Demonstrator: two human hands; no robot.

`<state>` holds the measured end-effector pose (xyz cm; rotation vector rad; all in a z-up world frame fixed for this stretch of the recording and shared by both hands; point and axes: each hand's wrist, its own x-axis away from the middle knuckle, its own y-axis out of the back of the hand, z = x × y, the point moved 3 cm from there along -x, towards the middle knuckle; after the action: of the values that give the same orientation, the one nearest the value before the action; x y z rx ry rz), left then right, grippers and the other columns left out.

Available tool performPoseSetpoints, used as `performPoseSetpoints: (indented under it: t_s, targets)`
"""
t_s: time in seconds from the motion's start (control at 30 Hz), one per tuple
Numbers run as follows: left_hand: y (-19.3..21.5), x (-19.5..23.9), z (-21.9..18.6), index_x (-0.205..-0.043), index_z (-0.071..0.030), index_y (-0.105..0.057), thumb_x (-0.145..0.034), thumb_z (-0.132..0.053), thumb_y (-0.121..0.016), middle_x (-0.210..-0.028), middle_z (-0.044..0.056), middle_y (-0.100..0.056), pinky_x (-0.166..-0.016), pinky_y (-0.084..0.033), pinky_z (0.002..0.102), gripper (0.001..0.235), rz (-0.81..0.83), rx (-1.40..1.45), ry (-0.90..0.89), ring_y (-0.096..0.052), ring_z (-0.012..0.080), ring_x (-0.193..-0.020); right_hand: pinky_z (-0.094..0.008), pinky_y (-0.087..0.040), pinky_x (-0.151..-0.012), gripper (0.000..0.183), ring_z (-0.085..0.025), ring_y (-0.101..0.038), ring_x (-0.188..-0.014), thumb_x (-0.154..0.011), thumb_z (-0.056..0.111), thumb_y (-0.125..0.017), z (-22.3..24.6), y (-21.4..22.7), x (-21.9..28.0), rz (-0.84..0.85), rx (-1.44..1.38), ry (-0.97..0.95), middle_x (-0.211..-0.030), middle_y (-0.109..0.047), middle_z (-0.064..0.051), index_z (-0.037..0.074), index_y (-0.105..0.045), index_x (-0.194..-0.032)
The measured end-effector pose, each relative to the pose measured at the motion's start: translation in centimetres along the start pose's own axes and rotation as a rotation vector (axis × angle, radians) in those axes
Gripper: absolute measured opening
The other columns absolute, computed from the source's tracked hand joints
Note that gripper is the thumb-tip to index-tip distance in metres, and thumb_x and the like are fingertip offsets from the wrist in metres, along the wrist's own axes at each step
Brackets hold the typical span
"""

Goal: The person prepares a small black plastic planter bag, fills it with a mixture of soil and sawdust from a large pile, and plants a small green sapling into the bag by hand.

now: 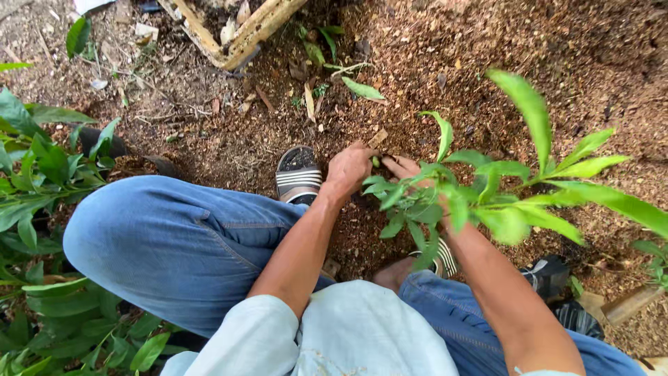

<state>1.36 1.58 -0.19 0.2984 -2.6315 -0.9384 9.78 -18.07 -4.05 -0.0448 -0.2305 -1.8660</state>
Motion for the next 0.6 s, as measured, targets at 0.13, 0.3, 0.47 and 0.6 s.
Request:
performPoseSetpoints:
  t_s: [0.13,0.3,0.47,0.6]
  targets:
    - [-2.1,0.5,0.7,-0.107,-0.009,-0.076,-0.092,-0.013,-0.053,-0.098,0.019,-0.073,-0.081,-0.056,0.053,0.028,-0.001,-0.002,-0.014,-0.070,0.0413,-0.087,-0.049,-0.055,-0.093,0.050,-0.036,-0.064,-0.112,-0.096,0.025,-0.067,-4.8,-0.6,-1.1,-0.202,0.173,-0.542,-0.133,-0.060,-0.023,0.004,-0.060,-0.142]
    - [-2.4,0.9,1.5,-0.101,-0.007,-0.075,-0.097,-0.020,-0.056,-0.102,0.019,-0.073,-0.085,-0.055,0.053,0.023,0.005,-0.036,0.024,-0.069,0.0416,-0.095,-0.039,-0.056,-0.093,0.034,-0.026,-0.061,-0.111,-0.095,0.020,-0.078,-7.3,-2.3,-1.0,-0.066,0.917,0.105,-0.123,-0.065,-0.010,0.012,-0.062,-0.123]
    - [-0.7,-0.1,1.5,-0.120,-0.011,-0.066,-0.086,-0.023,-0.062,-0.101,0.020,-0.071,-0.085,-0.051,0.054,0.036,0.125,0.145,0.140,-0.069,0.0378,-0.094,-0.038,-0.049,-0.101,0.064,-0.023,-0.052,-0.128,-0.078,0.009,-0.075,-9.6,-1.4,-1.3,-0.198,-0.030,-0.177,-0.144,-0.052,-0.007,0.011,-0.051,-0.137]
    - [-1.5,-0.1,1.8,-0.111,-0.008,-0.069,-0.090,-0.025,-0.059,-0.104,0.025,-0.066,-0.082,-0.052,0.054,0.029,0.128,-0.045,0.053,-0.066,0.0415,-0.094,-0.039,-0.049,-0.100,0.067,-0.025,-0.052,-0.127,-0.078,0.011,-0.075,-8.4,-2.6,1.4,-0.260,0.097,-0.267,-0.144,-0.051,-0.009,0.012,-0.050,-0.139]
